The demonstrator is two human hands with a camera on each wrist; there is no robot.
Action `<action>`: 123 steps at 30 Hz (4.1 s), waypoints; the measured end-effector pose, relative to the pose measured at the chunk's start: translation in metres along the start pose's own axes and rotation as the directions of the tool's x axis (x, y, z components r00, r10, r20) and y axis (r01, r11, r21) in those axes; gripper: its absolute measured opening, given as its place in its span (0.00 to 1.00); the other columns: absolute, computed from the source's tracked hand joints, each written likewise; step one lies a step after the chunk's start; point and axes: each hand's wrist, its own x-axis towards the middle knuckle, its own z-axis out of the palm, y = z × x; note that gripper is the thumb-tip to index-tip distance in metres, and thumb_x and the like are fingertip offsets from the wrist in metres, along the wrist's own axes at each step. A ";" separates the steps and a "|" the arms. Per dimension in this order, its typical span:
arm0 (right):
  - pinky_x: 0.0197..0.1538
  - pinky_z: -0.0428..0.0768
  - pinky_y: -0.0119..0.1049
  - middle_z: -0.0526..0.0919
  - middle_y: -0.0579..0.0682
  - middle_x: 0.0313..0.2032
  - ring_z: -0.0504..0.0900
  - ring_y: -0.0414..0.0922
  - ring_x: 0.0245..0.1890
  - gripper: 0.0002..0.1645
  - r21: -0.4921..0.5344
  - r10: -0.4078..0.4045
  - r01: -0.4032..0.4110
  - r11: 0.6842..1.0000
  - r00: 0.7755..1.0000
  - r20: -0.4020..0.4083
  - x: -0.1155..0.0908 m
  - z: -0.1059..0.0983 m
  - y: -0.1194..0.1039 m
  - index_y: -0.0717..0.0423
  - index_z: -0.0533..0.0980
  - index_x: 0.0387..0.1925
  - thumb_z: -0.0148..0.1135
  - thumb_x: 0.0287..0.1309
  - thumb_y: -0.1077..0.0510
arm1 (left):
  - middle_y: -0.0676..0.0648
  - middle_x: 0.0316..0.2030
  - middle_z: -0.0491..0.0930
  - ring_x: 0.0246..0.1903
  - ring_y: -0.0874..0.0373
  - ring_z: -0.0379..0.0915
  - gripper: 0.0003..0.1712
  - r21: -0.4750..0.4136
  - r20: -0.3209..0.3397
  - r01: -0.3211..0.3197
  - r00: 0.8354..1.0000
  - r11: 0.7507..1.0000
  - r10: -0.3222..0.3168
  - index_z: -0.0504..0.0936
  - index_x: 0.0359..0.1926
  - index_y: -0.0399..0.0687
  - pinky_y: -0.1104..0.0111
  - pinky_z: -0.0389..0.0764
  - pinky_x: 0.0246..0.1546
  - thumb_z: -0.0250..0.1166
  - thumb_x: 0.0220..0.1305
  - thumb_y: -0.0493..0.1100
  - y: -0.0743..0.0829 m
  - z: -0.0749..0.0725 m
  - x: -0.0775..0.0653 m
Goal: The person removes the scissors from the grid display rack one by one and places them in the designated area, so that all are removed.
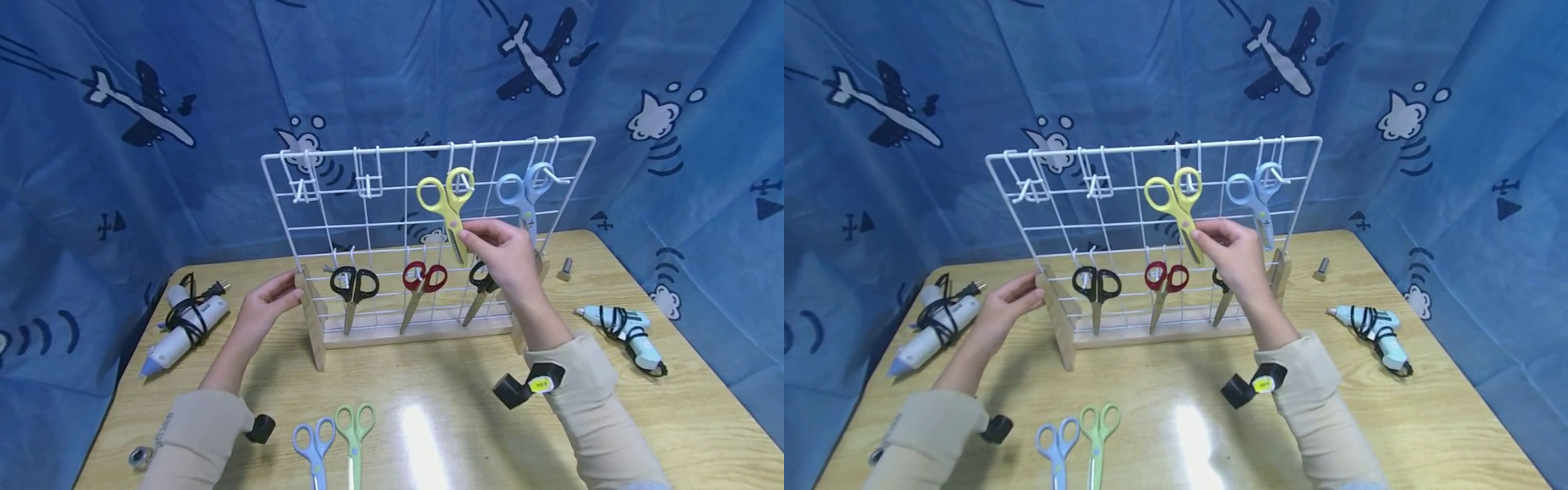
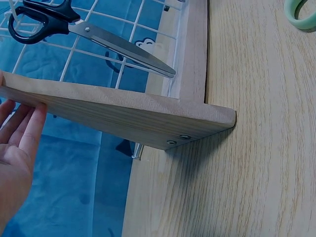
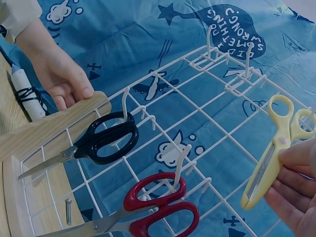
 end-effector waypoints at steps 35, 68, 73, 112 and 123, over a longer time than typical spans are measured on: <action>0.29 0.79 0.35 0.80 0.56 0.30 0.78 0.47 0.26 0.09 0.117 -0.075 0.058 0.991 0.987 0.143 -0.068 0.009 0.061 0.66 0.77 0.33 0.60 0.45 0.66 | 0.50 0.52 0.69 0.49 0.56 0.67 0.28 0.052 -0.050 -0.038 0.998 0.998 0.040 0.67 0.55 0.60 0.71 0.76 0.42 0.61 0.51 0.48 -0.049 -0.011 0.017; 0.25 0.80 0.34 0.78 0.52 0.19 0.77 0.39 0.16 0.08 -0.039 0.496 -0.554 0.832 0.710 0.499 -0.177 0.062 0.135 0.70 0.74 0.26 0.59 0.44 0.65 | 0.45 0.54 0.66 0.51 0.54 0.65 0.29 -0.044 -0.009 -0.038 0.999 0.998 0.038 0.64 0.58 0.52 0.68 0.74 0.45 0.60 0.53 0.42 -0.039 -0.009 0.012; 0.23 0.80 0.34 0.78 0.52 0.18 0.77 0.38 0.15 0.07 -0.048 0.516 -0.569 0.821 0.704 0.488 -0.182 0.067 0.135 0.69 0.75 0.24 0.60 0.43 0.65 | 0.48 0.53 0.68 0.50 0.55 0.66 0.29 -0.013 -0.030 -0.052 0.998 0.999 0.052 0.65 0.57 0.57 0.70 0.75 0.43 0.61 0.52 0.45 -0.045 -0.009 0.015; 0.17 0.78 0.33 0.76 0.53 0.11 0.77 0.44 0.11 0.07 -0.243 0.505 -0.455 0.857 0.645 0.574 -0.176 0.079 0.122 0.63 0.72 0.15 0.59 0.43 0.66 | 0.49 0.53 0.68 0.49 0.55 0.66 0.28 0.041 -0.047 -0.047 0.998 0.998 0.049 0.66 0.56 0.59 0.70 0.76 0.41 0.60 0.52 0.47 -0.048 -0.008 0.016; 0.15 0.77 0.32 0.74 0.49 0.09 0.74 0.40 0.08 0.11 -0.330 0.475 -0.342 0.880 0.638 0.606 -0.174 0.080 0.116 0.61 0.70 0.11 0.59 0.42 0.66 | 0.49 0.51 0.69 0.48 0.55 0.68 0.28 0.017 -0.061 -0.051 0.997 0.999 0.052 0.67 0.55 0.58 0.69 0.76 0.41 0.61 0.51 0.47 -0.049 -0.008 0.018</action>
